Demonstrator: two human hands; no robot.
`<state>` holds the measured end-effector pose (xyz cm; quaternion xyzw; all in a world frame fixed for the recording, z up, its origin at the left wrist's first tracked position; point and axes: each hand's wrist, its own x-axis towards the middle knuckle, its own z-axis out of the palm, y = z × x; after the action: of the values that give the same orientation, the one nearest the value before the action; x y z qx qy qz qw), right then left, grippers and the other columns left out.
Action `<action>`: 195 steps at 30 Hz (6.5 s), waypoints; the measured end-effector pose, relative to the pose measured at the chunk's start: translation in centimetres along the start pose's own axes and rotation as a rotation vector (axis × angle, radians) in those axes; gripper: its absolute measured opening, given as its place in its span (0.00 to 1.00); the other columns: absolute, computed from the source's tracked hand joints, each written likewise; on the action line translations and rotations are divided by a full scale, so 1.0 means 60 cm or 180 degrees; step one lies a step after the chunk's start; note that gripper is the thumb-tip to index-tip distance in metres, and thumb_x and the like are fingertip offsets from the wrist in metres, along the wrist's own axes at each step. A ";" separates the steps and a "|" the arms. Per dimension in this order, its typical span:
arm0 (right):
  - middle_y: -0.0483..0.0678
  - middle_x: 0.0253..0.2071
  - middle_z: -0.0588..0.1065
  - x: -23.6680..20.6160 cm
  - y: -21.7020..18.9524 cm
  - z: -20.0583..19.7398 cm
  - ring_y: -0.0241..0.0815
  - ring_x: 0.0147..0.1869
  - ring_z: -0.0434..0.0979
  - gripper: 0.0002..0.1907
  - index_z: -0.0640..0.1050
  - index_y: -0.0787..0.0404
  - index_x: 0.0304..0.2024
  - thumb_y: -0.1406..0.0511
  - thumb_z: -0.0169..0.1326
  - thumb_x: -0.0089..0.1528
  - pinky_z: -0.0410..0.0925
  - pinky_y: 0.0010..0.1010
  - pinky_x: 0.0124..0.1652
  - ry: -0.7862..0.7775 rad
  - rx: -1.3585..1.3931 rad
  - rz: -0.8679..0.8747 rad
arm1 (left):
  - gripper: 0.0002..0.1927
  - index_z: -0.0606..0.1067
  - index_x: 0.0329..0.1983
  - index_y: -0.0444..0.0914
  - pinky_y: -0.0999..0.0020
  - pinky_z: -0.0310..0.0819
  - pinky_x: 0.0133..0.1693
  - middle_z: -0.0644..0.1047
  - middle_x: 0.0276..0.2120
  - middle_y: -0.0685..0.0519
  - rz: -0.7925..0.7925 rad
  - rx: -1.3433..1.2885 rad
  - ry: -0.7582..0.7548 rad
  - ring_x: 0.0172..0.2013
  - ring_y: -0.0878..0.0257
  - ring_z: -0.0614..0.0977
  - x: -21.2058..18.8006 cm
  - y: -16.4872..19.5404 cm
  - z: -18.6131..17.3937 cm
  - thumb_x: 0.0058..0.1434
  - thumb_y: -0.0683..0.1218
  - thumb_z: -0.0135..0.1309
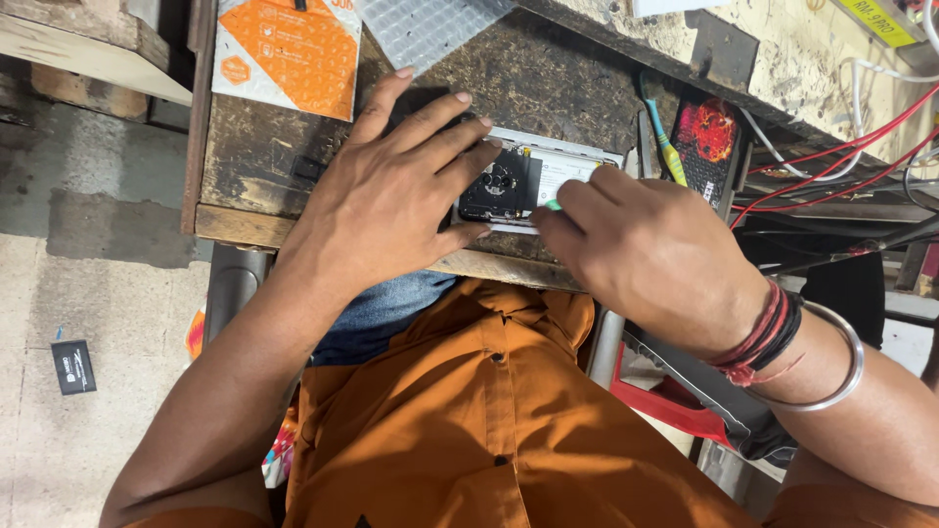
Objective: The person cleans the inside of a disassembled mobile phone with a toothbrush, then connects a battery to test leads and uses a screwdriver to adjust internal components. The person handles the phone, battery, toothbrush, test leads, and screwdriver throughout the clip.
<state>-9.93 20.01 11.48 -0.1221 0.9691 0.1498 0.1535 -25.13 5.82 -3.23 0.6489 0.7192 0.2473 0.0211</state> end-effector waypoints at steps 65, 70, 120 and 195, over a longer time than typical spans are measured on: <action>0.47 0.27 0.73 0.013 0.003 0.027 0.46 0.29 0.78 0.11 0.82 0.58 0.34 0.59 0.57 0.67 0.72 0.36 0.28 -0.0022 0.0415 0.1000 | 0.07 0.85 0.42 0.45 0.51 0.51 0.72 0.84 0.49 0.58 0.0282 -0.0066 0.0471 0.62 0.62 0.78 -0.015 -0.007 0.002 0.64 0.46 0.59; 0.46 0.32 0.72 0.012 0.003 0.025 0.44 0.36 0.76 0.11 0.83 0.58 0.42 0.68 0.57 0.57 0.71 0.33 0.31 0.0391 0.0326 0.0631 | 0.07 0.85 0.42 0.44 0.51 0.51 0.73 0.84 0.48 0.58 0.0298 -0.0126 0.0489 0.61 0.62 0.78 -0.015 -0.008 -0.002 0.65 0.46 0.59; 0.43 0.32 0.72 0.026 0.027 0.009 0.36 0.36 0.74 0.08 0.80 0.56 0.40 0.65 0.57 0.58 0.70 0.24 0.26 0.0158 -0.0628 0.0031 | 0.06 0.85 0.42 0.44 0.51 0.52 0.73 0.84 0.47 0.58 0.0344 -0.0115 0.0557 0.60 0.61 0.79 -0.011 -0.007 0.000 0.64 0.45 0.59; 0.44 0.36 0.79 -0.013 0.036 0.080 0.49 0.40 0.78 0.07 0.86 0.53 0.43 0.61 0.66 0.64 0.70 0.38 0.39 0.1409 0.1064 0.1546 | 0.09 0.85 0.38 0.41 0.64 0.78 0.50 0.81 0.32 0.56 0.0342 -0.0422 0.1018 0.38 0.62 0.81 -0.001 -0.001 -0.006 0.55 0.37 0.63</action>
<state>-8.60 23.74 7.91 0.1089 0.9906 -0.0085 -0.0820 -25.28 5.65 -2.93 0.6360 0.6598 0.3949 -0.0641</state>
